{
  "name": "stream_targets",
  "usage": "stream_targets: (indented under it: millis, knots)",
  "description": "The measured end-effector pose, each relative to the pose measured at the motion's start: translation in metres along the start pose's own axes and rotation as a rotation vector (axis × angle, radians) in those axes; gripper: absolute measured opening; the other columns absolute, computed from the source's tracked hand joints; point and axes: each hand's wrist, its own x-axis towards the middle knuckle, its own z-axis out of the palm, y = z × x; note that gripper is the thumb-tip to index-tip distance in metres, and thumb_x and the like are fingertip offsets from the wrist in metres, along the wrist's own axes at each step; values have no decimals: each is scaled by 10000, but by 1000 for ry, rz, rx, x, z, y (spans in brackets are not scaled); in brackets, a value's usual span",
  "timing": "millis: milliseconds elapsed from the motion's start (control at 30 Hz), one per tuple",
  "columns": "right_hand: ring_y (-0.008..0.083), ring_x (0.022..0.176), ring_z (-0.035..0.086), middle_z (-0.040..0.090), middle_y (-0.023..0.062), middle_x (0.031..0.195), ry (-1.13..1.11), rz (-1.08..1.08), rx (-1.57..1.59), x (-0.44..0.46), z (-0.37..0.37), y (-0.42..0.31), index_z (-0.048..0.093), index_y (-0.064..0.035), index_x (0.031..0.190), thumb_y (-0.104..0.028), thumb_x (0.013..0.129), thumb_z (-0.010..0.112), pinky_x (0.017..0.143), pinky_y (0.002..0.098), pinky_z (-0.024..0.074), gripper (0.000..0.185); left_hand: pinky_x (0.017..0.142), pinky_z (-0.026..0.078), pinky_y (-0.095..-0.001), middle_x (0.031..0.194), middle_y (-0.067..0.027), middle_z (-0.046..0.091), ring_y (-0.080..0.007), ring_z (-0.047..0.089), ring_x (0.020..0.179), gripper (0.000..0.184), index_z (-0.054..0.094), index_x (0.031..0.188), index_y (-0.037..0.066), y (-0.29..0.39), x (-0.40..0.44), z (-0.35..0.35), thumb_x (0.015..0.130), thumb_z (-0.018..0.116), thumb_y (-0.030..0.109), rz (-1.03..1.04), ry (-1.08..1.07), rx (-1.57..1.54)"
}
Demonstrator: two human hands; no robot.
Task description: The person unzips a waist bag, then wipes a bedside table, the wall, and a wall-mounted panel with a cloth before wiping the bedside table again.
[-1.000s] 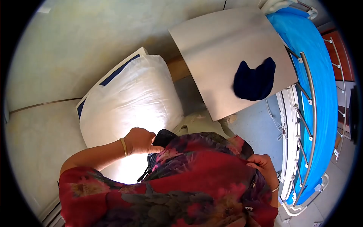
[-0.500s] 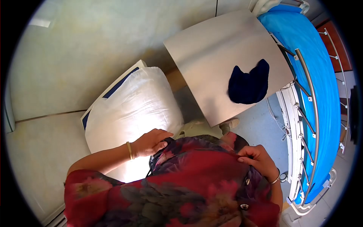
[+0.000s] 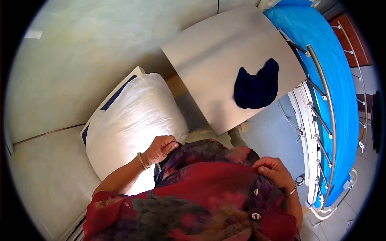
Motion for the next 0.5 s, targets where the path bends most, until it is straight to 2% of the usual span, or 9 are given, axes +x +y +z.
stream_targets:
  millis: [67, 133, 167, 267, 333, 367, 400, 467, 500]
  knots:
    - [23, 703, 478, 574, -33, 807, -23, 12, -6, -3, -5, 4, 593, -7, 994, -96, 856, 564, 644, 174, 410, 167, 498, 362, -310, 571, -100, 425, -207, 399, 515, 305, 499, 708, 20, 12, 14, 1, 879, 533, 270, -25, -14, -15]
    - [18, 684, 464, 561, -47, 793, -4, -23, -52, -4, -4, 1, 593, -12, 1008, -75, 851, 560, 616, 161, 393, 173, 500, 367, -315, 585, -122, 445, -238, 426, 519, 269, 506, 711, 21, 24, 30, 3, 862, 547, 240, 81, -44, 63]
    - [18, 684, 464, 561, -47, 793, 1, -29, -52, -5, -6, -3, 593, -12, 1008, -75, 851, 560, 616, 161, 393, 173, 516, 380, -346, 612, -147, 476, -299, 472, 554, 241, 511, 722, 31, 40, 40, 1, 849, 549, 232, 92, -58, 143]
    - [17, 616, 441, 546, -51, 728, 26, -4, -136, -13, -6, -19, 597, -22, 1023, -48, 840, 557, 559, 155, 364, 190, 538, 387, -386, 643, -154, 506, -341, 506, 611, 241, 515, 732, 43, 60, 66, -5, 853, 536, 251, 233, -98, 282]
    - [8, 550, 393, 496, -57, 635, 20, -15, -203, -11, -5, -33, 591, -27, 1051, -30, 827, 553, 503, 156, 317, 227, 559, 390, -409, 668, -154, 524, -359, 513, 659, 245, 518, 740, 55, 47, 74, -9, 857, 525, 270, 219, -98, 316]
    - [82, 455, 422, 482, -16, 543, -17, -34, -454, -3, -5, -43, 557, -55, 1122, -80, 821, 570, 465, 222, 344, 302, 565, 392, -409, 669, -154, 525, -357, 516, 662, 251, 517, 737, 56, 41, 76, -11, 856, 525, 276, 196, -126, 341]
    - [82, 455, 422, 482, -16, 543, -33, -31, -469, 12, -4, -46, 557, -55, 1122, -80, 821, 570, 465, 222, 344, 302, 570, 393, -410, 671, -155, 527, -355, 519, 666, 257, 517, 734, 56, 36, 78, -13, 855, 525, 283, 173, -155, 364]
    - [226, 499, 496, 532, 61, 622, -159, -576, -990, 54, 6, -41, 542, -84, 1133, -162, 806, 591, 487, 324, 400, 339, 590, 400, -414, 681, -157, 540, -357, 523, 678, 256, 536, 749, 60, 31, 81, -12, 851, 525, 294, 125, -164, 346]
    - [277, 581, 522, 549, 90, 706, -155, -653, -1032, 74, 20, -50, 557, -97, 1104, -195, 796, 597, 523, 364, 417, 326, 597, 403, -415, 691, -158, 549, -358, 526, 684, 254, 547, 760, 63, 30, 83, -11, 850, 522, 299, 119, -198, 318]
